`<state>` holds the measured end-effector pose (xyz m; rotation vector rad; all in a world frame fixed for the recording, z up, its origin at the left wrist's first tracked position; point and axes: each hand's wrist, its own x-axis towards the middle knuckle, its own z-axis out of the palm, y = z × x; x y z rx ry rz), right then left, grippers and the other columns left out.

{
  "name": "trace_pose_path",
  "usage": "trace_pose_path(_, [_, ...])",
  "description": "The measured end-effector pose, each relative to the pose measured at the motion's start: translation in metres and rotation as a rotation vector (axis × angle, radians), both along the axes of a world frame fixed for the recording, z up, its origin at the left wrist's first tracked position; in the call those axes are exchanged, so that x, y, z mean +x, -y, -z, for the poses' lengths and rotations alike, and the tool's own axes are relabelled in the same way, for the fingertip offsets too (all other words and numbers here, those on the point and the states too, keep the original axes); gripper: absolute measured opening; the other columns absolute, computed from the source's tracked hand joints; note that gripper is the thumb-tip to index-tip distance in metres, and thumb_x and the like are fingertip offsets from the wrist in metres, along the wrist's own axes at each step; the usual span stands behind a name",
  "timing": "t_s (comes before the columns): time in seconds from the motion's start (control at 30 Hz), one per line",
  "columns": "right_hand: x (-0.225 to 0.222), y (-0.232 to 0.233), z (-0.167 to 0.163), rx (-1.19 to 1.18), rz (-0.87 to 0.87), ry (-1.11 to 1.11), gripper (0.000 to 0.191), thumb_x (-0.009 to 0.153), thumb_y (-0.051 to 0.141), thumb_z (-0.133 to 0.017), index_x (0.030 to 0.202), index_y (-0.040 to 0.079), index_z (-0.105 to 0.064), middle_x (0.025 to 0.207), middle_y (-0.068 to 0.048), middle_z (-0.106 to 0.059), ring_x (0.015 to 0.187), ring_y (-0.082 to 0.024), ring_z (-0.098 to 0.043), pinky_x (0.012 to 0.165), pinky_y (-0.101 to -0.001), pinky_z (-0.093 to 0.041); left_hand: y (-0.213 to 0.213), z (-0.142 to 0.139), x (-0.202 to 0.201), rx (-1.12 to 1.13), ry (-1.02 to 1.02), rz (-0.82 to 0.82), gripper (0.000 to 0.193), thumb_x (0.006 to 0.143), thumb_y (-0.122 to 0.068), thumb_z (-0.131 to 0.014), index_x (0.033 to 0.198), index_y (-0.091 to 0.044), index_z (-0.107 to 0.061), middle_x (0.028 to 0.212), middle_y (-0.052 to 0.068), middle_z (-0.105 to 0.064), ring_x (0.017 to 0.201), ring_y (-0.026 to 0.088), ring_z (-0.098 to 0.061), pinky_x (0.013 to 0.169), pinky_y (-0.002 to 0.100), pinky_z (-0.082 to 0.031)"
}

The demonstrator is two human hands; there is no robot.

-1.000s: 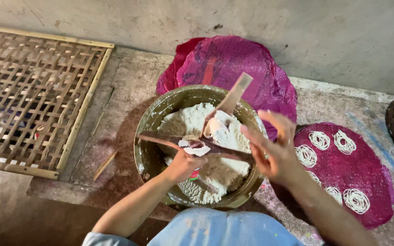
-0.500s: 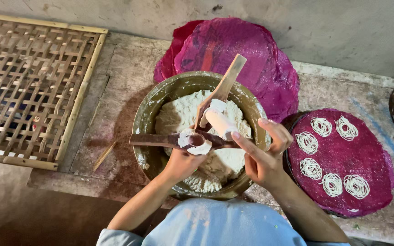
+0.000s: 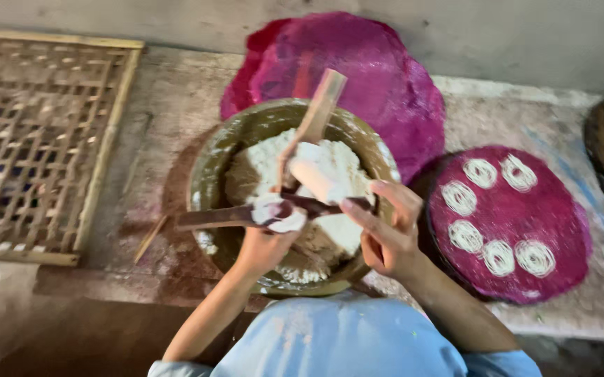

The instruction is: The person presses dough through a wooden hand-held noodle press, extruding noodle strands into round nests on a pink tray. They refill the press with dough from a large basin, squeeze the lever to extrude each nest, and arrange the nests on the tray, finally lifting the filled tray.

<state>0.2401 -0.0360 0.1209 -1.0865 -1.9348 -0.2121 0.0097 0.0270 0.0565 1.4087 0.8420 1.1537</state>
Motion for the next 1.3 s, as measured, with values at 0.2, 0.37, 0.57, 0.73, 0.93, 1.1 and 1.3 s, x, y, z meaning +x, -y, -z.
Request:
trace_pose_path(0.2, [0.119, -0.006, 0.025, -0.061, 0.475, -0.117, 0.05, 0.09, -0.006, -0.066, 0.138, 0.006, -0.066, 0.139, -0.018, -0.055, 0.131, -0.036, -0.056, 0.11, -0.0457, -0.05, 0.009, 0.015, -0.019, -0.114, -0.046, -0.121, 0.013, 0.096, -0.005, -0.069, 0.097, -0.005, -0.056, 0.075, -0.002, -0.052, 0.058, 0.006, -0.047, 0.048, 0.024, -0.036])
trace_pose_path(0.37, [0.286, -0.005, 0.06, -0.296, 0.752, -0.109, 0.041, 0.091, 0.008, -0.079, 0.132, 0.006, -0.07, 0.132, -0.018, -0.063, 0.124, -0.035, -0.061, 0.104, -0.0419, -0.052, 0.026, 0.031, -0.019, -0.117, -0.008, -0.216, 0.029, 0.092, -0.004, -0.068, 0.116, -0.005, -0.052, 0.078, -0.001, -0.055, 0.062, 0.005, -0.05, 0.052, 0.022, -0.04])
trace_pose_path(0.57, [0.345, -0.028, 0.085, -0.457, 0.664, 0.179, 0.055, 0.082, 0.032, -0.083, 0.128, 0.004, -0.069, 0.133, -0.02, -0.066, 0.127, -0.037, -0.059, 0.106, -0.0455, -0.047, 0.016, 0.044, -0.017, 0.222, -0.241, -0.385, 0.044, 0.092, -0.004, -0.071, 0.131, -0.001, -0.051, 0.102, 0.005, -0.061, 0.09, 0.014, -0.059, 0.082, 0.028, -0.049])
trace_pose_path(0.73, [0.337, -0.041, 0.086, -0.585, 0.789, 0.154, 0.05, 0.084, 0.039, -0.078, 0.122, 0.007, -0.07, 0.124, -0.022, -0.066, 0.117, -0.044, -0.058, 0.097, -0.0594, -0.04, 0.01, 0.06, -0.029, 0.277, -0.543, -0.566, 0.043, 0.096, -0.009, -0.075, 0.13, 0.004, -0.051, 0.111, 0.015, -0.063, 0.101, 0.025, -0.063, 0.093, 0.038, -0.051])
trace_pose_path(0.93, [0.356, -0.018, 0.084, -0.638, 0.793, 0.096, 0.022, 0.086, 0.028, -0.079, 0.098, 0.012, -0.072, 0.102, -0.014, -0.071, 0.106, -0.038, -0.065, 0.104, -0.0546, -0.045, 0.009, 0.074, -0.04, 0.496, -0.601, -0.648, 0.057, 0.102, -0.009, -0.078, 0.145, 0.006, -0.045, 0.133, 0.02, -0.056, 0.121, 0.033, -0.056, 0.109, 0.04, -0.048])
trace_pose_path(1.1, [0.372, 0.001, 0.086, -0.469, 0.727, -0.025, 0.02, 0.085, 0.018, -0.08, 0.101, 0.006, -0.072, 0.107, -0.022, -0.066, 0.095, -0.043, -0.065, 0.086, -0.0499, -0.052, 0.01, 0.077, -0.039, 0.511, -0.555, -0.667, 0.053, 0.105, -0.009, -0.08, 0.143, 0.004, -0.045, 0.13, 0.017, -0.057, 0.12, 0.031, -0.058, 0.106, 0.038, -0.047])
trace_pose_path(1.3, [0.36, -0.006, 0.094, -0.491, 0.676, 0.03, 0.021, 0.086, 0.013, -0.078, 0.104, 0.005, -0.07, 0.099, -0.02, -0.069, 0.086, -0.041, -0.068, 0.076, -0.0483, -0.054, 0.01, 0.073, -0.034, 0.508, -0.545, -0.679, 0.047, 0.106, -0.008, -0.079, 0.138, 0.003, -0.048, 0.124, 0.016, -0.057, 0.112, 0.027, -0.058, 0.099, 0.037, -0.048])
